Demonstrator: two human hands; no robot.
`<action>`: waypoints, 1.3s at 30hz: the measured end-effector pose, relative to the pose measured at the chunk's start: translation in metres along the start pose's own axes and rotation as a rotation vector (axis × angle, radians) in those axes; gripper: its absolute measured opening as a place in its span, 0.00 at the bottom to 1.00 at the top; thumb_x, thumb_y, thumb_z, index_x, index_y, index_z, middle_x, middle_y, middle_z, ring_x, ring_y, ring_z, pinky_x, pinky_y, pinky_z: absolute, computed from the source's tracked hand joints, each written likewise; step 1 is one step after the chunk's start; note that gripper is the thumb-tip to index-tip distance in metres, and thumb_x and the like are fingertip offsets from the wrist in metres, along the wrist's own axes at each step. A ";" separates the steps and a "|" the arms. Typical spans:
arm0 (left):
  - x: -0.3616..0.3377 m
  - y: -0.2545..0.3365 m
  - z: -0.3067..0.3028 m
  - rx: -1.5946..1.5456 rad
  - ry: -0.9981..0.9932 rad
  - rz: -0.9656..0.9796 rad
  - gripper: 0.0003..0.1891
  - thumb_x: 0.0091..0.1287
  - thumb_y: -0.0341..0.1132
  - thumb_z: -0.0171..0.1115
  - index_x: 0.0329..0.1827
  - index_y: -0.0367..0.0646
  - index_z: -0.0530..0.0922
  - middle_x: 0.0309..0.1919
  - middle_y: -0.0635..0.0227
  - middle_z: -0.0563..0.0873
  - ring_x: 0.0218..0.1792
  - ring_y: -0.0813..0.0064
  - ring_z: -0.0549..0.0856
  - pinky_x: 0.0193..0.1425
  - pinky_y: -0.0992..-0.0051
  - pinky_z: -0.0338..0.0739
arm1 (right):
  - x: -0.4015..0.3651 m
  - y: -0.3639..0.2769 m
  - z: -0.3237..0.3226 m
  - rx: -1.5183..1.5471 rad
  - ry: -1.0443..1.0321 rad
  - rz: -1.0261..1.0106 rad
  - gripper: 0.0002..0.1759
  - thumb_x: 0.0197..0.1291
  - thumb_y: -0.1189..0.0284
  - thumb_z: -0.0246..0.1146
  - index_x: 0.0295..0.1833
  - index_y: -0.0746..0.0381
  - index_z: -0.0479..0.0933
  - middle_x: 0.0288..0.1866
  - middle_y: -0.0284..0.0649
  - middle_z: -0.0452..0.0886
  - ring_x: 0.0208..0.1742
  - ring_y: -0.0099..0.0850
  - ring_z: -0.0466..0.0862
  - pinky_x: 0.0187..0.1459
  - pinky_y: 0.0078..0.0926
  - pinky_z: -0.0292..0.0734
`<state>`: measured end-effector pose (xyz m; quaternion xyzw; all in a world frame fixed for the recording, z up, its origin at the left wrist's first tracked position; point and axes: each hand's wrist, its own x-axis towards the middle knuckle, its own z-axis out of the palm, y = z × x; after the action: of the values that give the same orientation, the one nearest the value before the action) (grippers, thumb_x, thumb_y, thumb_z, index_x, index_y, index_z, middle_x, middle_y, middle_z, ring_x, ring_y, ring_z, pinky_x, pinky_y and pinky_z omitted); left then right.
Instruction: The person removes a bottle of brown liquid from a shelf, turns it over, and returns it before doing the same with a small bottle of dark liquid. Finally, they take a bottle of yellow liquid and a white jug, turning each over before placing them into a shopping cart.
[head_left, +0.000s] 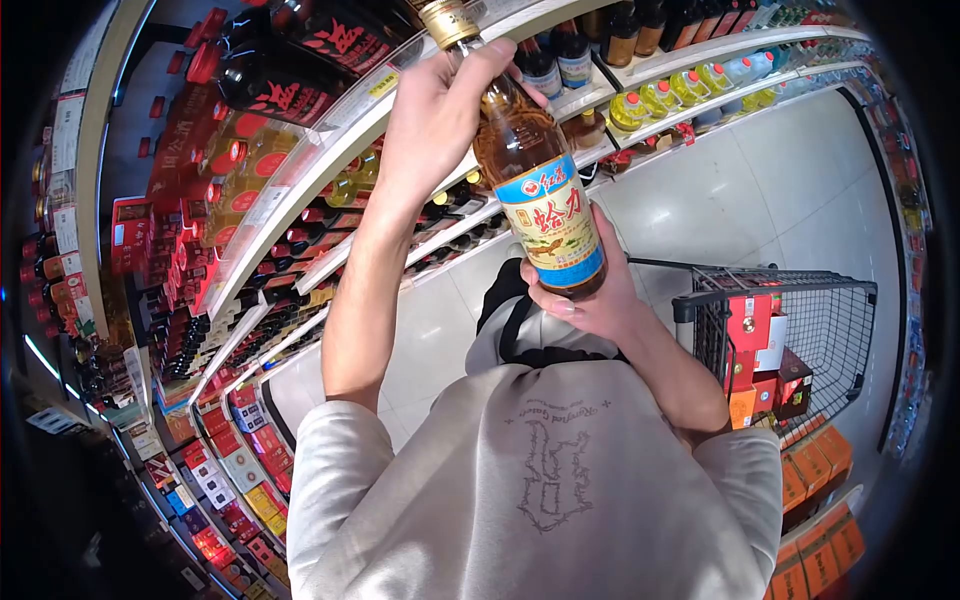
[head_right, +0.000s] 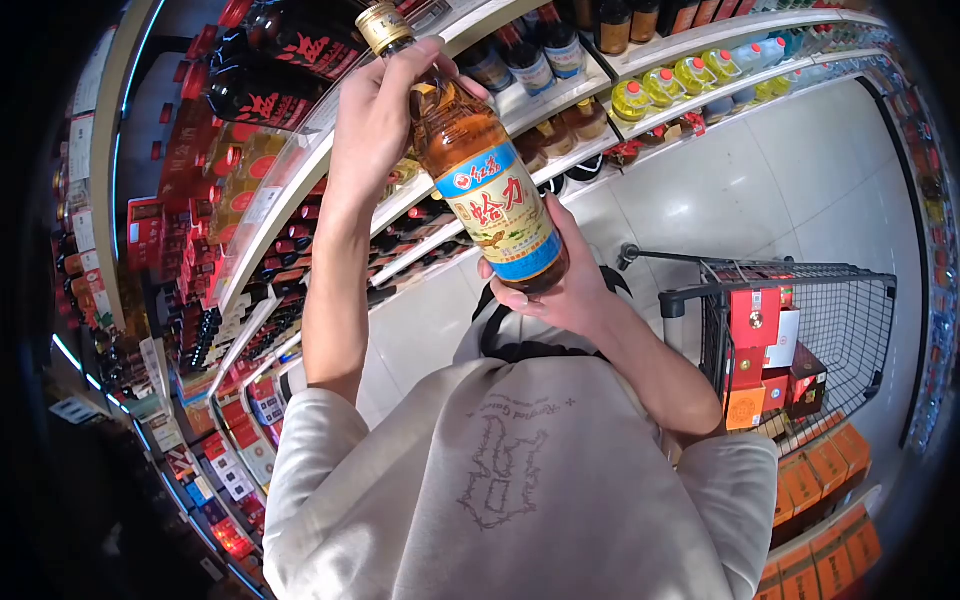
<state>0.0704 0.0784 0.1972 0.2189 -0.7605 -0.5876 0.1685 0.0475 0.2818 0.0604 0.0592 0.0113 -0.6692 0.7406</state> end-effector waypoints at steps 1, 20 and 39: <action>0.000 -0.001 0.001 -0.001 -0.001 -0.002 0.23 0.79 0.46 0.54 0.42 0.30 0.84 0.32 0.60 0.92 0.35 0.79 0.89 0.44 0.76 0.83 | 0.000 0.000 0.000 0.001 0.002 0.000 0.43 0.71 0.33 0.42 0.70 0.59 0.68 0.42 0.52 0.80 0.20 0.35 0.77 0.19 0.23 0.69; 0.001 -0.008 0.003 0.290 0.159 -0.004 0.26 0.69 0.51 0.64 0.31 0.29 0.84 0.20 0.68 0.82 0.24 0.83 0.78 0.30 0.77 0.72 | -0.002 0.006 0.001 0.191 -0.099 0.062 0.42 0.75 0.36 0.40 0.71 0.64 0.67 0.42 0.54 0.81 0.17 0.33 0.72 0.18 0.23 0.67; -0.005 0.018 0.014 0.417 0.149 -0.016 0.30 0.64 0.58 0.70 0.23 0.34 0.83 0.15 0.77 0.75 0.21 0.88 0.70 0.25 0.79 0.63 | -0.009 0.009 -0.022 0.449 -0.361 0.237 0.49 0.69 0.34 0.51 0.77 0.64 0.62 0.49 0.53 0.74 0.27 0.33 0.72 0.24 0.25 0.71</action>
<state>0.0651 0.0966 0.2107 0.2977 -0.8493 -0.4013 0.1706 0.0572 0.2938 0.0398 0.1023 -0.2756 -0.5638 0.7718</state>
